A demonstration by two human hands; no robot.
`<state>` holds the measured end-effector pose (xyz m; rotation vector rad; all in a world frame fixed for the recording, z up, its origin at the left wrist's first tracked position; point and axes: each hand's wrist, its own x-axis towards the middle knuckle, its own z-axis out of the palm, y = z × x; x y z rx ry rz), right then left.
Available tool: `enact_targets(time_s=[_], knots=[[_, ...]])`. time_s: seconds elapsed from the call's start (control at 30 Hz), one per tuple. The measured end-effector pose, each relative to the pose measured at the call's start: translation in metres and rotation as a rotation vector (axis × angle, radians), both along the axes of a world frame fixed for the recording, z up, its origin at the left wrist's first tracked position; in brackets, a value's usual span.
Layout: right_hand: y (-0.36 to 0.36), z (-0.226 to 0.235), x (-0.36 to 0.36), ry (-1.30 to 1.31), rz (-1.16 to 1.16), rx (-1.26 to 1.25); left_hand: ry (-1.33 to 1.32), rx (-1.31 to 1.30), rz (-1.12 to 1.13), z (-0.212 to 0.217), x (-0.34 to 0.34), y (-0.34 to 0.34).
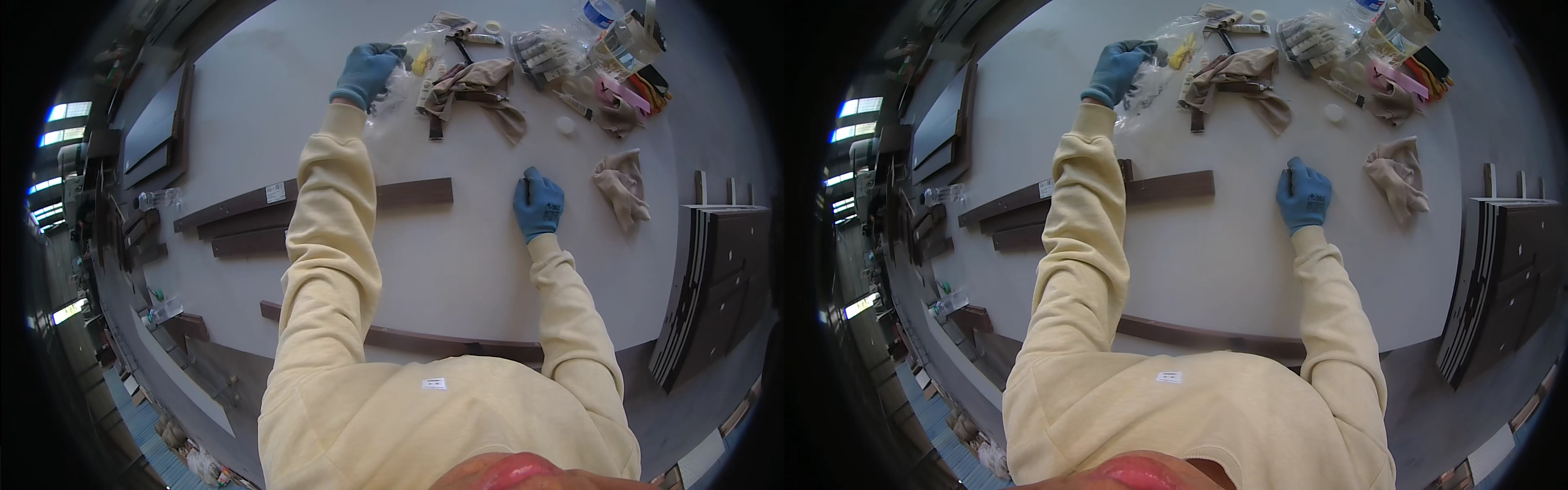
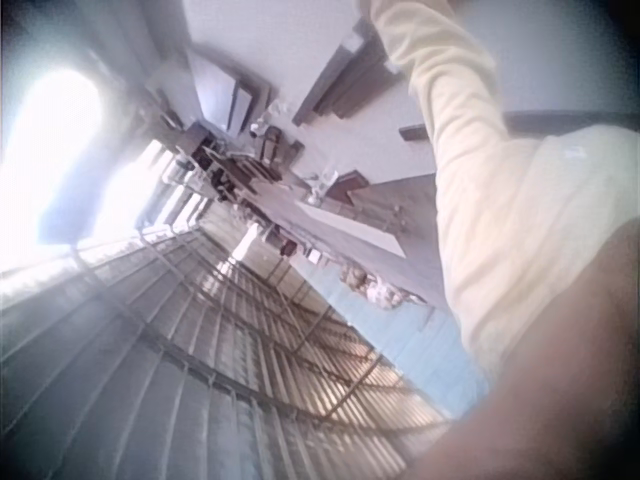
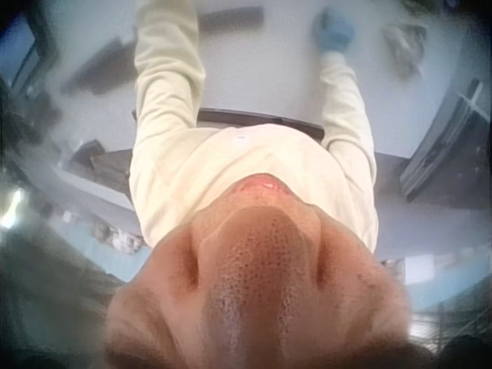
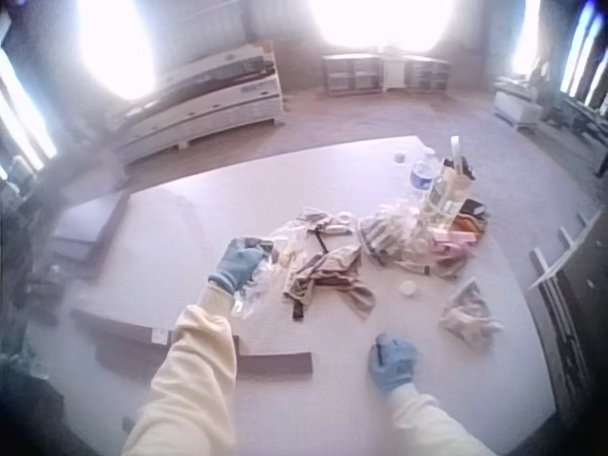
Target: The person applies adhesive edge banding to the edges of wooden planks using a small white plastic tool. They smooth the banding along the edges, handle a bag of small round objects, and use a small reddish-brown tool on the wood surface.
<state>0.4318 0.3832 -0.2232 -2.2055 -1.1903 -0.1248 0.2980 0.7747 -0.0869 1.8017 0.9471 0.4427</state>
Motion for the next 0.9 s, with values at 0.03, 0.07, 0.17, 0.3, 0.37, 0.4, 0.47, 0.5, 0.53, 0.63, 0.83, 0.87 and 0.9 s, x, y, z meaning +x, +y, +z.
enact_targets(time_s=[0.03, 0.07, 0.17, 0.3, 0.37, 0.4, 0.47, 0.5, 0.53, 0.63, 0.83, 0.87, 0.9], knots=[[0.000, 0.000, 0.000, 0.004, 0.000, 0.008, -0.039, -0.130, -0.005, 0.007, -0.004, 0.001], [0.000, 0.000, 0.000, -0.003, -0.006, 0.012, -0.132, -0.159, -0.092, 0.014, -0.012, -0.001], [-0.001, 0.000, 0.000, -0.009, -0.016, 0.006, -0.268, -0.289, -0.226, 0.040, -0.037, -0.010], [-0.003, -0.005, 0.000, -0.029, -0.026, 0.022, -0.549, -0.308, -0.261, 0.079, -0.069, -0.027], [-0.005, -0.007, 0.002, -0.023, -0.029, 0.022, -0.639, -0.352, -0.186, 0.096, -0.073, -0.032], [-0.005, -0.007, 0.002, -0.012, -0.031, 0.012, -0.689, -0.286, -0.220, 0.100, -0.076, -0.041], [-0.004, -0.001, 0.003, 0.112, -0.015, -0.013, -0.863, -0.559, -0.210, 0.107, -0.080, -0.057], [-0.005, 0.006, 0.002, 0.222, 0.005, -0.032, -0.958, -0.691, -0.237, 0.109, -0.080, -0.067], [-0.008, 0.016, 0.003, 0.365, -0.020, -0.103, -1.023, -0.830, -0.308, 0.105, -0.078, -0.080], [-0.005, 0.057, -0.018, 1.422, -0.062, 0.659, -0.806, -0.164, -0.273, 0.070, -0.068, -0.148], [-0.055, 0.143, -0.052, 1.464, 0.139, 0.819, -0.575, -0.652, -0.231, -0.006, -0.023, -0.327], [-0.064, 0.147, -0.046, 1.451, 0.029, 0.762, -0.508, -0.756, -0.197, -0.009, -0.014, -0.351], [-0.073, 0.148, -0.038, 1.417, -0.038, 0.741, -0.483, -0.742, -0.218, -0.009, -0.005, -0.374]])
